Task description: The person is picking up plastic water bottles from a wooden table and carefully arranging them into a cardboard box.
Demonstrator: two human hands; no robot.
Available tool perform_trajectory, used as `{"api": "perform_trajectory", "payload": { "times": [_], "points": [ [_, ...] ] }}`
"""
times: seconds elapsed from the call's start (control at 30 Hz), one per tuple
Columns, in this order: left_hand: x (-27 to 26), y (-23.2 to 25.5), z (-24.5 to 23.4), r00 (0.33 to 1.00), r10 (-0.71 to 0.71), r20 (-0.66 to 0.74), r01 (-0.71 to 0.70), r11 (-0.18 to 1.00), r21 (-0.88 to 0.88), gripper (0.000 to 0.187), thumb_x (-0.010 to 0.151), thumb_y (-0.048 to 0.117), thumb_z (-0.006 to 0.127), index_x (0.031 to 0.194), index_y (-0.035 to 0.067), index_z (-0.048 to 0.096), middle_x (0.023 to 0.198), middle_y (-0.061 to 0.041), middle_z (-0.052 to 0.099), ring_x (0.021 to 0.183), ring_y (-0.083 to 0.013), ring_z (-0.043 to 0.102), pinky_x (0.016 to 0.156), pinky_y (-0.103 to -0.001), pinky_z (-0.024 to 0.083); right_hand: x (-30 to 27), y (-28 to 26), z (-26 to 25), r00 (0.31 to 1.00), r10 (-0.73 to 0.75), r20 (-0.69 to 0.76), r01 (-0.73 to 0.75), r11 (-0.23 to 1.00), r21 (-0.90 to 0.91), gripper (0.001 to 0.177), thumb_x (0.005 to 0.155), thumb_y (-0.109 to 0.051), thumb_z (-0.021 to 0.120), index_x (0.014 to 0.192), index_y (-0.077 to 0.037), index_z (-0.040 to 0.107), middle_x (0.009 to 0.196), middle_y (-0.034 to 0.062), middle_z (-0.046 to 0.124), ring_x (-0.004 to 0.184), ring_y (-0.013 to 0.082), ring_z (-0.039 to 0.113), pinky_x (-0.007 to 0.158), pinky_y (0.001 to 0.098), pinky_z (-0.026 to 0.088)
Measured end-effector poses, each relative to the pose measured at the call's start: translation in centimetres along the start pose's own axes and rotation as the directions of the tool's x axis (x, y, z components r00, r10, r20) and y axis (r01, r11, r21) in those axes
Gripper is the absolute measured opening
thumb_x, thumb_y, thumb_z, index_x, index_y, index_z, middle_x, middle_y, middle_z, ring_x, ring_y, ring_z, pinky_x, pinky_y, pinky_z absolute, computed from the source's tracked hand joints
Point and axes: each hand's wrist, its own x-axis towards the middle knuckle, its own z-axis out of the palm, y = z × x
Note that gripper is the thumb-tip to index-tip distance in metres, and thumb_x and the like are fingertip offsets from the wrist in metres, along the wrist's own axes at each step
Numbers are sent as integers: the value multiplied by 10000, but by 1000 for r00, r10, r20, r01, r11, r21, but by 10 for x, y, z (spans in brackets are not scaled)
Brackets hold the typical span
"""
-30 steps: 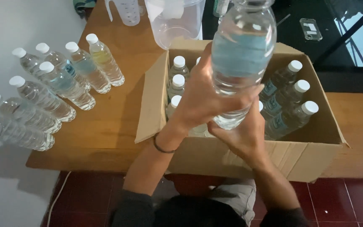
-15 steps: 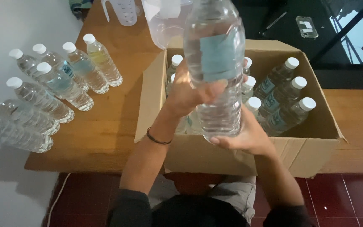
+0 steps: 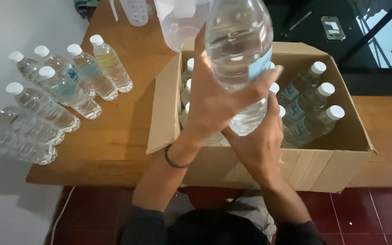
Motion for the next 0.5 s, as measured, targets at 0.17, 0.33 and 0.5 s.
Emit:
{"api": "perform_trajectory", "payload": {
  "times": [0.17, 0.33, 0.5],
  "points": [
    [-6, -1, -15, 999, 47, -26, -40, 979, 199, 1029, 829, 443, 942, 1674, 134, 441, 1379, -60, 853, 1246, -226, 906, 1133, -342, 768, 4, 4, -10, 974, -166, 155, 151, 983, 107, 1330, 851, -460, 1015, 1785, 29, 204, 1830, 304, 417, 1640, 522, 485, 1266, 629, 471],
    [-11, -21, -34, 977, 157, 144, -185, 960, 211, 1115, 893, 432, 978, 1743, 145, 314, 1614, -96, 706, 1492, -293, 784, 1362, -448, 685, 48, -5, -71, 865, -493, 92, 462, 855, 238, 1000, 953, -588, 796, 1651, 62, 497, 1566, 274, 637, 1372, 367, 656, 1157, 501, 559],
    [-19, -9, -11, 977, 125, 174, -164, 958, 235, 932, 827, 346, 953, 1630, 161, 519, 1537, -70, 760, 1416, -280, 820, 1213, -441, 726, 104, -83, -115, 812, -583, 16, 435, 625, 648, 793, 1070, -441, 716, 1632, 57, 460, 1591, 261, 641, 1522, 395, 681, 1347, 472, 539]
  ]
}}
